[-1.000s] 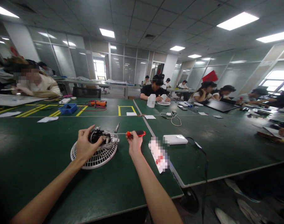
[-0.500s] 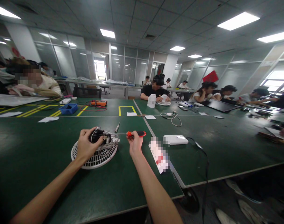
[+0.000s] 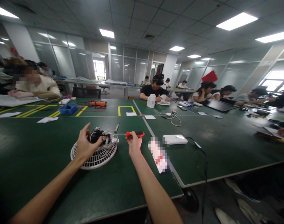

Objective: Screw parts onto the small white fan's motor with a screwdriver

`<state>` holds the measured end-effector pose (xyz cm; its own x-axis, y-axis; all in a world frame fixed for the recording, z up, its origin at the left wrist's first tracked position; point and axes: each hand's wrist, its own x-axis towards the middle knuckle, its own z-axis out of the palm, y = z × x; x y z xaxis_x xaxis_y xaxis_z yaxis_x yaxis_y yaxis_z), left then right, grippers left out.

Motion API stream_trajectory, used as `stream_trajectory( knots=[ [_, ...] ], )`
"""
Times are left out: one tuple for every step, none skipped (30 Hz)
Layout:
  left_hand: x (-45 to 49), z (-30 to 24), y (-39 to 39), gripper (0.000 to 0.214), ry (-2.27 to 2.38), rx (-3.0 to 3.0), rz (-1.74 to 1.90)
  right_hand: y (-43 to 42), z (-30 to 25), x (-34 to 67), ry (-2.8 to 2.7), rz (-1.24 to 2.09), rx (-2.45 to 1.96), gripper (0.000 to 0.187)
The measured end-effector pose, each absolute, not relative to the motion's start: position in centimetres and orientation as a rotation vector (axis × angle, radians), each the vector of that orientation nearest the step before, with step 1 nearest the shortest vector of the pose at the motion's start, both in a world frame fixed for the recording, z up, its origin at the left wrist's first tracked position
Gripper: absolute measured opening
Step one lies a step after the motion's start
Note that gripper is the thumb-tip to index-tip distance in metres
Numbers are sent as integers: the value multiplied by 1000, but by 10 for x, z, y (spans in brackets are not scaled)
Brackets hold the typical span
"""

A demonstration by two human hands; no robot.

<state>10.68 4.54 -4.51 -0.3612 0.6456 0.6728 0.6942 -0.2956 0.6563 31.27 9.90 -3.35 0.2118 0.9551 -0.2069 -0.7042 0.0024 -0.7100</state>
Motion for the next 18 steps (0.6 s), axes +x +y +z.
stream_trajectory(
  knots=[
    [107, -45, 45, 87, -1842, -1745, -1804, 99, -34, 313, -385, 1352, -823, 19],
    [107, -45, 45, 89, -1848, -1741, -1827, 99, -34, 313, -389, 1353, -825, 19],
    [107, -45, 45, 91, -1857, -1737, -1847, 99, -34, 313, -394, 1356, -826, 19],
    [107, -45, 45, 93, -1868, -1730, -1865, 99, -34, 313, -395, 1360, -826, 19],
    [108, -45, 44, 94, -1881, -1720, -1879, 99, -34, 313, -390, 1365, -827, 18],
    [108, -44, 44, 95, -1893, -1706, -1891, 100, -35, 313, -381, 1371, -829, 18],
    [108, -44, 44, 97, -1902, -1691, -1901, 100, -35, 313, -370, 1376, -834, 18],
    [109, -44, 43, 97, -1908, -1678, -1909, 100, -35, 313, -361, 1378, -837, 17],
    [109, -43, 43, 97, -1910, -1667, -1915, 100, -35, 313, -356, 1379, -838, 17],
    [109, -43, 43, 97, -1910, -1663, -1917, 100, -35, 313, -354, 1381, -839, 17],
    [109, -43, 42, 97, -1909, -1663, -1919, 100, -34, 313, -354, 1383, -838, 17],
    [109, -43, 42, 96, -1909, -1664, -1919, 99, -34, 312, -355, 1385, -836, 16],
    [109, -42, 42, 95, -1910, -1664, -1919, 99, -33, 312, -356, 1388, -835, 15],
    [109, -42, 42, 95, -1911, -1663, -1918, 99, -33, 312, -359, 1392, -834, 14],
    [109, -42, 42, 94, -1911, -1662, -1919, 98, -33, 312, -363, 1393, -834, 14],
    [109, -42, 42, 94, -1908, -1661, -1920, 98, -33, 311, -366, 1393, -834, 14],
    [109, -43, 43, 93, -1904, -1660, -1922, 97, -33, 311, -370, 1391, -834, 14],
    [109, -43, 43, 92, -1900, -1662, -1923, 97, -33, 311, -373, 1389, -834, 15]
  ],
)
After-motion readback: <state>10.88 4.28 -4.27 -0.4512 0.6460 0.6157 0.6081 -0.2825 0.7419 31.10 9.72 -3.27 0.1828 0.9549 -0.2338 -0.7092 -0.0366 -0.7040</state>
